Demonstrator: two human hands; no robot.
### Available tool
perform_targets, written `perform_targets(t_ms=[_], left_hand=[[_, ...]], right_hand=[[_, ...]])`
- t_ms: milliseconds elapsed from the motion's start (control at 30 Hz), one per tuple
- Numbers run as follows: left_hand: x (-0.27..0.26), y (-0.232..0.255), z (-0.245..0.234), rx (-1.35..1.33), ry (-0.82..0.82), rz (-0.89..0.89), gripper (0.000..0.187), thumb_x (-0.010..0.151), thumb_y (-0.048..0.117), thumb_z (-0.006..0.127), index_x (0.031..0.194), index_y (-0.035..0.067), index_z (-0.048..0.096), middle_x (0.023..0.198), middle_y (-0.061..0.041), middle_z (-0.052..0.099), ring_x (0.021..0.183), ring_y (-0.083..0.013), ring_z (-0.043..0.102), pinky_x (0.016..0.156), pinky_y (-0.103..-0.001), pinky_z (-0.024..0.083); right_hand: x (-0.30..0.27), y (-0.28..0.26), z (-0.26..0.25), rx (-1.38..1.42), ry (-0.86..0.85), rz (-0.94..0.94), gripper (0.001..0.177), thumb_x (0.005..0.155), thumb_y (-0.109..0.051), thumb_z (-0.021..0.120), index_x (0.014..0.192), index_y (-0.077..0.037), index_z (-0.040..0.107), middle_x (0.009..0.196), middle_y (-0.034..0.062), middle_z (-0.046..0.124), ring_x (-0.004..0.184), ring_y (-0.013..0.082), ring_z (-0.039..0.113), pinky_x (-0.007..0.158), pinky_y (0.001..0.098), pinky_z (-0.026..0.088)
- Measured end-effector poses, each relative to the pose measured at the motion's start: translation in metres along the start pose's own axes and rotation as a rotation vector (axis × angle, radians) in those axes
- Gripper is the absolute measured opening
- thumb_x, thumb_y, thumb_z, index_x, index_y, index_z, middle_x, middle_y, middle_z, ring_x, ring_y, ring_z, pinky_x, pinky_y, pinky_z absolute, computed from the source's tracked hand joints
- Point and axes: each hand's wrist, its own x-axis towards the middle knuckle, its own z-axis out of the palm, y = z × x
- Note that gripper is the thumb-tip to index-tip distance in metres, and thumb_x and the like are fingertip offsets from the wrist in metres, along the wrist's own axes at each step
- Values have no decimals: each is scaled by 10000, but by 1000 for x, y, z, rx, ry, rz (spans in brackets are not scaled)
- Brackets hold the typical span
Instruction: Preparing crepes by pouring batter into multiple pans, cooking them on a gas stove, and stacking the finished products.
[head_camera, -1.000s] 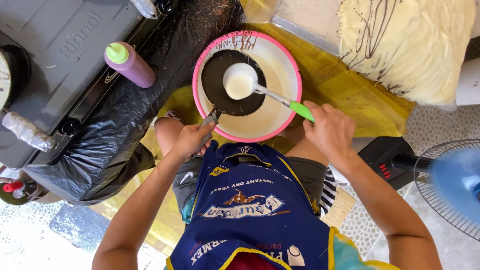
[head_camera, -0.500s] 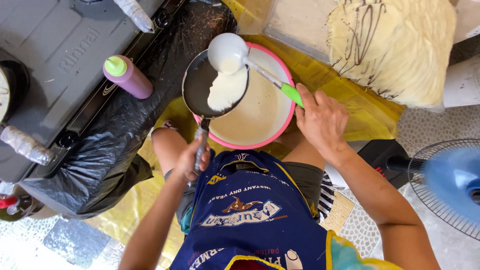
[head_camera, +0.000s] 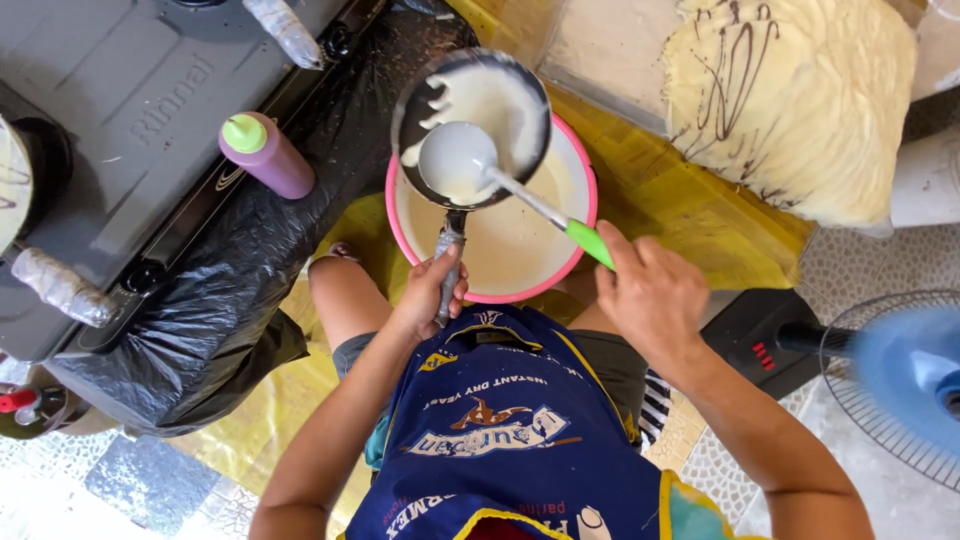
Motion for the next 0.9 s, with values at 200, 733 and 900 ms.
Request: perform_targets(t_ms=[200,733,900], left_hand=[[0,39,2,240,-1,-414,507,981,478,667,894,-18,610,553,-72,503,341,-124,464,286,-248,388],[-25,11,-20,500,-66,-264,370,957,309,714,832,-31,641,481,-129,541,286,-179,516,270,-264,433],[-23,12,-25,467,-45,-250,403,945,341,738,832,-36,653,476,-137,550,284,-185,524,278,-286,452]], right_hand=[[-7,4,34,288,-507,373,436,853,-324,681,1288,-321,697,876,73,663,802,370,729,751,523,584],[-45,31,61,270,-418,623,463,892,-394,686,1354,-367,677,1056,28,718,952,314,734,867,478,574],[-62,40,71,299,-341,616,442,846,-422,754,1286,-391,726,1030,-34,734,951,247,737,859,416,578]])
